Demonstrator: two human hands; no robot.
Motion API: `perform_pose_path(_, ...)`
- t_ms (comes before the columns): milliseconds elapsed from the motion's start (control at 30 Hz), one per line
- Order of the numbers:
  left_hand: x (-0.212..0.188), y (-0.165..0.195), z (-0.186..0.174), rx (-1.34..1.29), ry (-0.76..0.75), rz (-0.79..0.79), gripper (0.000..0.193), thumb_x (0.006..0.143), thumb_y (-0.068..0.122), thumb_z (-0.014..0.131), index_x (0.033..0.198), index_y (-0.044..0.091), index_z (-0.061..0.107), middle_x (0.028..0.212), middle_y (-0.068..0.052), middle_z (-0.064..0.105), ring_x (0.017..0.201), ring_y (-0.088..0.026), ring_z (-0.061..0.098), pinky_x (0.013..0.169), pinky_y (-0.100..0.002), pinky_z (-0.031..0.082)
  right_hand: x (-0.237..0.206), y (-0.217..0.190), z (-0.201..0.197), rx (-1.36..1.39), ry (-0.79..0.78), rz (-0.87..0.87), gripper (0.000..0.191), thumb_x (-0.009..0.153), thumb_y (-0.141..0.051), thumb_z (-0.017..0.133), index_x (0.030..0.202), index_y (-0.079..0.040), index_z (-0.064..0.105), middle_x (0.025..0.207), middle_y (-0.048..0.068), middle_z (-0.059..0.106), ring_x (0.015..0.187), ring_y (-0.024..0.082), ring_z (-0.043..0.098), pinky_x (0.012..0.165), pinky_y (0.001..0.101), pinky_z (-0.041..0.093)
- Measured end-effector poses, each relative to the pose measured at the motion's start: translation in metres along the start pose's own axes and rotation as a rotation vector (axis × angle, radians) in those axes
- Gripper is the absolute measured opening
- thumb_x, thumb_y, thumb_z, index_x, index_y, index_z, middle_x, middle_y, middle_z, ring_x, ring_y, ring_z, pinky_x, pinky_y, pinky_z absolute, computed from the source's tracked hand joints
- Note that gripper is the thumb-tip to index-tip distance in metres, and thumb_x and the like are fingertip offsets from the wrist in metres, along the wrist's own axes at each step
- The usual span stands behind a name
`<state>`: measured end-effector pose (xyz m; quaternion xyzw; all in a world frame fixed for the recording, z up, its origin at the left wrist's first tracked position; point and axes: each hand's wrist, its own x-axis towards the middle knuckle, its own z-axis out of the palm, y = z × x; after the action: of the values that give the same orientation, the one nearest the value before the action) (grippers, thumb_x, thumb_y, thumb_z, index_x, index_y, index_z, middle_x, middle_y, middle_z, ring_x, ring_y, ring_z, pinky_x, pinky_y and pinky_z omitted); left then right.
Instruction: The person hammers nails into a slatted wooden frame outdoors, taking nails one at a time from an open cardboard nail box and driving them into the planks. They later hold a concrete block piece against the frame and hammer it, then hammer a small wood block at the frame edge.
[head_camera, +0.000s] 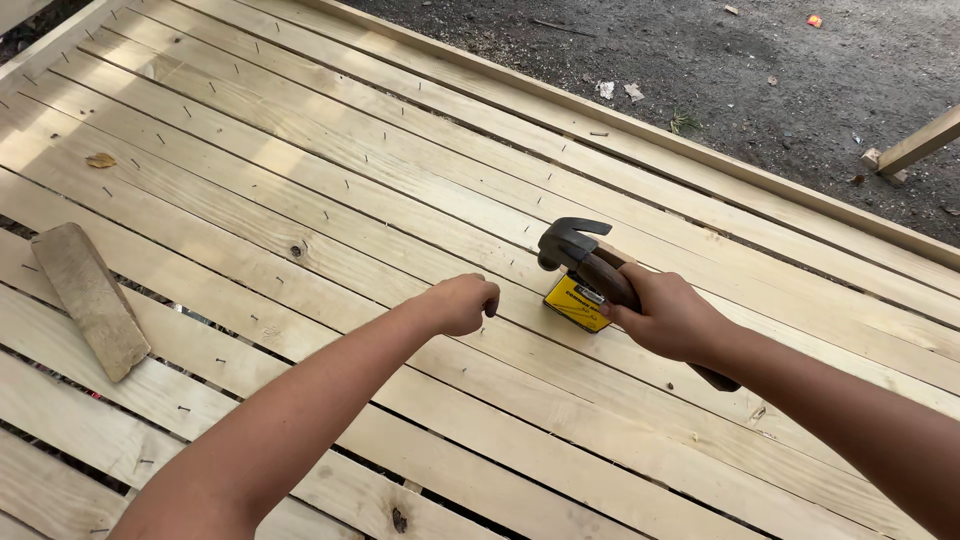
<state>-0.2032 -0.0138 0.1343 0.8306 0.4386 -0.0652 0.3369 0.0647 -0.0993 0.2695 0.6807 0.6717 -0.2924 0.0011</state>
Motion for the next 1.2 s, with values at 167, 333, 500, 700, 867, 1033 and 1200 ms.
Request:
perform_pose_path(167,0.076,0.089,-0.027,0.160,0.112,0.239,0.027,0.080,-0.002,0.064,0.102,0.012,0.070,0.116,-0.009,0.066,0.108,-0.028,0.065,0.087,-0.040,0.056,-0.019,0.050,-0.011,0.177,0.225,0.055,0.030,0.092,-0.034,0.069,0.097,-0.006,0.062,0.062,0.012,0.064,0.052,0.021,0.060,0.054,0.0417,0.049)
perform_pose_path(333,0.155,0.148,0.025,0.213,-0.160,-0.060,0.034,0.094,0.020,0.054,0.122,0.018,0.074,0.129,-0.011,0.073,0.116,-0.029,0.068,0.095,-0.041,0.054,-0.032,0.095,0.004,0.490,0.212,0.095,0.028,0.091,-0.031,0.070,0.095,-0.004,0.062,0.063,0.008,0.058,0.050,0.018,0.057,0.049,0.0382,0.049)
perform_pose_path(500,0.190,0.146,0.070,0.225,-0.045,-0.308,0.049,0.091,0.025,0.065,0.138,0.015,0.057,0.146,-0.022,0.042,0.131,-0.033,0.047,0.101,-0.046,0.045,-0.021,0.111,0.006,0.726,0.141,0.026,0.026,0.092,-0.028,0.068,0.094,-0.004,0.058,0.060,0.004,0.053,0.045,0.015,0.051,0.043,0.0336,0.045)
perform_pose_path(700,0.180,0.150,0.063,0.128,0.038,-0.449,0.029,0.090,0.020,0.068,0.117,0.011,0.075,0.121,-0.010,0.073,0.110,-0.023,0.072,0.090,-0.034,0.059,-0.001,0.117,0.011,0.866,0.118,0.003,0.024,0.094,-0.023,0.067,0.091,-0.002,0.055,0.062,0.003,0.052,0.045,0.013,0.051,0.043,0.0323,0.044)
perform_pose_path(867,0.172,0.160,0.057,0.095,0.087,-0.509,0.024,0.089,0.018,0.070,0.112,0.014,0.076,0.116,-0.006,0.076,0.104,-0.021,0.074,0.084,-0.033,0.061,0.007,0.128,0.013,1.002,0.138,-0.068,0.021,0.094,-0.018,0.066,0.091,-0.003,0.052,0.063,0.003,0.052,0.045,0.013,0.050,0.042,0.0314,0.043)
perform_pose_path(1033,0.184,0.162,0.061,0.166,0.004,-0.566,0.026,0.098,0.018,0.062,0.120,0.018,0.075,0.123,-0.003,0.074,0.112,-0.021,0.071,0.089,-0.034,0.057,0.008,0.130,0.016,1.021,0.190,-0.157,0.020,0.096,-0.016,0.065,0.090,-0.002,0.053,0.063,0.004,0.052,0.044,0.013,0.050,0.042,0.0307,0.043)
perform_pose_path(1200,0.181,0.161,0.058,0.158,0.037,-0.620,0.026,0.097,0.016,0.064,0.121,0.018,0.075,0.125,-0.003,0.073,0.113,-0.021,0.071,0.089,-0.033,0.058,0.013,0.127,0.013,1.086,0.177,-0.210,0.020,0.095,-0.017,0.066,0.089,-0.002,0.053,0.062,0.004,0.053,0.043,0.013,0.050,0.041,0.0304,0.042)
